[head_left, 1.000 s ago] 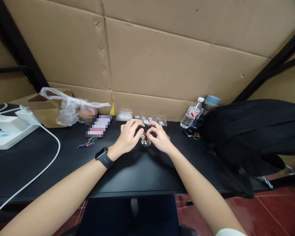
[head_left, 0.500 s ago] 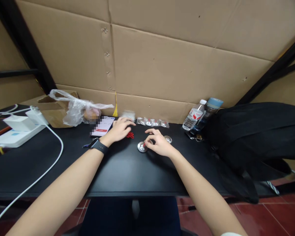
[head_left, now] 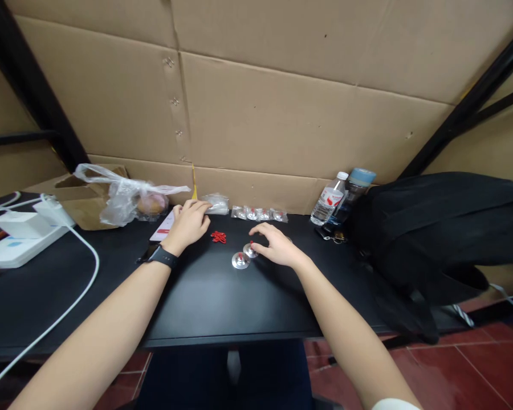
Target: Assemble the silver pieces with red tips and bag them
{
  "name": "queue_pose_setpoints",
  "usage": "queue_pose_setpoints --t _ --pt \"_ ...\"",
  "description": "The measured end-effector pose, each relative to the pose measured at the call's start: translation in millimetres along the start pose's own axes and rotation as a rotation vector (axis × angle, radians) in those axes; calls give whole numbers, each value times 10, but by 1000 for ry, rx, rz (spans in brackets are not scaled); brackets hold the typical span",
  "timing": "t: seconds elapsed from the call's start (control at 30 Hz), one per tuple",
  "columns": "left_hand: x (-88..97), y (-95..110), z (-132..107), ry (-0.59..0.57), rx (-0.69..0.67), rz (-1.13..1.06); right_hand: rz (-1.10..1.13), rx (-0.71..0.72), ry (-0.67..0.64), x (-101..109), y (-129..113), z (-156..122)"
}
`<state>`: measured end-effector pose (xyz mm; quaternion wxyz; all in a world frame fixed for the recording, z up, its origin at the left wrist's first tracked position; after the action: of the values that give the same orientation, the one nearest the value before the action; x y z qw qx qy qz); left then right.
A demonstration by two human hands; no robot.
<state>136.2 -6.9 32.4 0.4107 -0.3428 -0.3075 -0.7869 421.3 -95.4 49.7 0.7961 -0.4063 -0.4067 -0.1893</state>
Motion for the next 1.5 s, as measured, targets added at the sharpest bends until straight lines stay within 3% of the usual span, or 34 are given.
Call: queue_pose_setpoints --t 0.13,0.3,0.43,0.53,0.73,0.9,1.07,1.27,1.5 --pt "14 365 -8 37 -112 -40 -9 76 -80 -44 81 -2" --pt "-117 733 -87 -132 -316 -73 -98 137 -142 -95 134 20" --pt "-188 761 -125 -184 -387 -104 -147 101 -142 -61 150 6" --pt "-119 738 -117 -192 -367 -151 -153 21 -133 -27 165 -15" --pt "157 786 -190 -477 -461 -312 -167 -84 -110 13 151 -24" --pt "143 850 -248 -476 -475 -339 -265 -147 -166 36 56 -23" --pt "74 913 -252 -448 -503 -314 -213 -105 -155 67 46 -43" --pt "77 858 -199 -356 -284 -339 -39 -12 -35 160 70 -38" --pt "53 884 -174 -226 -24 -532 146 -52 176 165 71 9"
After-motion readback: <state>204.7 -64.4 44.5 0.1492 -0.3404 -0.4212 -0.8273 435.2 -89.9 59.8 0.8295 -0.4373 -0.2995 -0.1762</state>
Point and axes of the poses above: each hand's wrist, its own z-axis towards the middle knuckle, its own x-axis out of the back of the hand, y = z × x, the point moved 1 cm from there along z, towards the middle knuckle, and after that the axes turned 3 degrees about x, right-handed, at the moved point
